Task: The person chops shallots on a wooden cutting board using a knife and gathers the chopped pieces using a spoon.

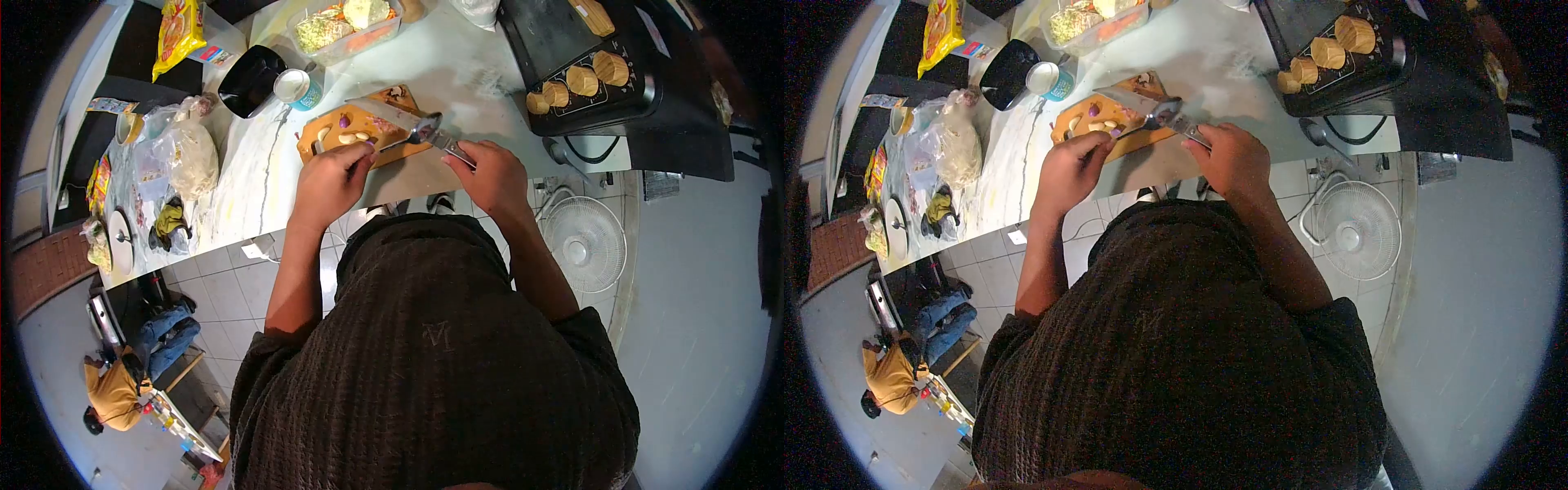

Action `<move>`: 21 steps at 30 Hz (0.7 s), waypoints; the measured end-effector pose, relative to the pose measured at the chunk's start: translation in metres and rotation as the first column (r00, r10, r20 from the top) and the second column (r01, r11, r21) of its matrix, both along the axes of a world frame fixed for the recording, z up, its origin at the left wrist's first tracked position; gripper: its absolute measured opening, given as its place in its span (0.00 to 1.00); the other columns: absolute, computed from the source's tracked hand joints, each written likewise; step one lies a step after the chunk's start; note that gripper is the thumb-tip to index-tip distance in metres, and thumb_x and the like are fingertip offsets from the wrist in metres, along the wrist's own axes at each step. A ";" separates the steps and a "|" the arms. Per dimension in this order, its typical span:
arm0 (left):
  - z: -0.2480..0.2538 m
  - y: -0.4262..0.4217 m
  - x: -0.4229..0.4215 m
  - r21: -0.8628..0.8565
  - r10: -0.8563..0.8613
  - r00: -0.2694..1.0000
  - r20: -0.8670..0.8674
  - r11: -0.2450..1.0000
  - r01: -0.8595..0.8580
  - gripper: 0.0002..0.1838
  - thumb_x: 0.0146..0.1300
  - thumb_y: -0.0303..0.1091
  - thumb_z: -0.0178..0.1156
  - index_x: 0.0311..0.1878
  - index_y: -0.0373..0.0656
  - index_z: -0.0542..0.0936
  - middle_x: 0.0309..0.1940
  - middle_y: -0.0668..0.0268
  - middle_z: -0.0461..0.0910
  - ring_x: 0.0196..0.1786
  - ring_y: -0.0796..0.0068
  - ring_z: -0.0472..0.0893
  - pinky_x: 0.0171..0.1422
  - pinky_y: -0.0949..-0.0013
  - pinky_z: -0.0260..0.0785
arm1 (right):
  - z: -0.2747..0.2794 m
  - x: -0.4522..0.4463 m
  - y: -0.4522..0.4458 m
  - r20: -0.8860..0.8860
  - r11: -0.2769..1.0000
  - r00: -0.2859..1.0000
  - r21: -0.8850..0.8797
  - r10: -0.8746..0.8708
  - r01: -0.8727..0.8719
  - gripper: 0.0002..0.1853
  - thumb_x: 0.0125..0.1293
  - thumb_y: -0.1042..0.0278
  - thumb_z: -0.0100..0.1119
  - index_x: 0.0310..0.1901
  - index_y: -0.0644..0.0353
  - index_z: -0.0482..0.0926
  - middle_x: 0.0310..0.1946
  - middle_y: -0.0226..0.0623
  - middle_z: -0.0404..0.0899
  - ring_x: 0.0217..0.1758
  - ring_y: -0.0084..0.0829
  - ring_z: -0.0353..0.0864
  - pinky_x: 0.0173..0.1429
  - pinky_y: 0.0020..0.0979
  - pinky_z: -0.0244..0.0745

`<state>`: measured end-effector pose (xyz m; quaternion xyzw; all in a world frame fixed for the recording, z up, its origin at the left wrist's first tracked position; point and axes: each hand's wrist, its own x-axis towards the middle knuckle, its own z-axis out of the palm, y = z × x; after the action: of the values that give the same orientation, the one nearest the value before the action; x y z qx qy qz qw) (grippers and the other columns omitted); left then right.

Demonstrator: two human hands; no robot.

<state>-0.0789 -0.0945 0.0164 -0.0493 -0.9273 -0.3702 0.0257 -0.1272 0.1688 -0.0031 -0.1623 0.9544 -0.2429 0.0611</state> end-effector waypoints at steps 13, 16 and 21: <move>-0.028 -0.021 -0.009 -0.209 0.073 0.997 -0.011 0.975 -0.073 0.07 0.69 0.38 0.62 0.43 0.47 0.85 0.33 0.55 0.85 0.36 0.50 0.85 0.39 0.54 0.76 | 0.024 0.006 0.020 0.076 0.998 0.997 0.066 -0.022 0.017 0.20 0.65 0.48 0.67 0.47 0.56 0.88 0.32 0.40 0.82 0.36 0.45 0.84 0.41 0.43 0.76; -0.032 -0.025 -0.011 -0.202 0.105 0.994 0.026 0.975 -0.097 0.08 0.69 0.36 0.63 0.44 0.44 0.85 0.33 0.51 0.85 0.35 0.48 0.84 0.39 0.54 0.75 | 0.029 0.011 0.031 0.077 0.995 0.996 0.101 -0.034 0.026 0.20 0.64 0.47 0.68 0.47 0.55 0.88 0.31 0.40 0.82 0.36 0.45 0.84 0.42 0.43 0.76; -0.042 -0.035 -0.014 -0.314 0.122 0.992 0.010 0.943 -0.113 0.07 0.69 0.36 0.63 0.44 0.45 0.84 0.33 0.51 0.84 0.34 0.49 0.84 0.38 0.54 0.75 | 0.046 0.019 0.051 0.065 0.983 0.996 0.178 -0.055 0.042 0.20 0.63 0.46 0.69 0.47 0.53 0.89 0.30 0.39 0.81 0.35 0.44 0.83 0.41 0.43 0.74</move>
<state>-0.0925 -0.1293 -0.0252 0.0080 -0.9757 -0.2172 0.0261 -0.1078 0.2202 0.0428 -0.1243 0.9732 -0.1642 0.1025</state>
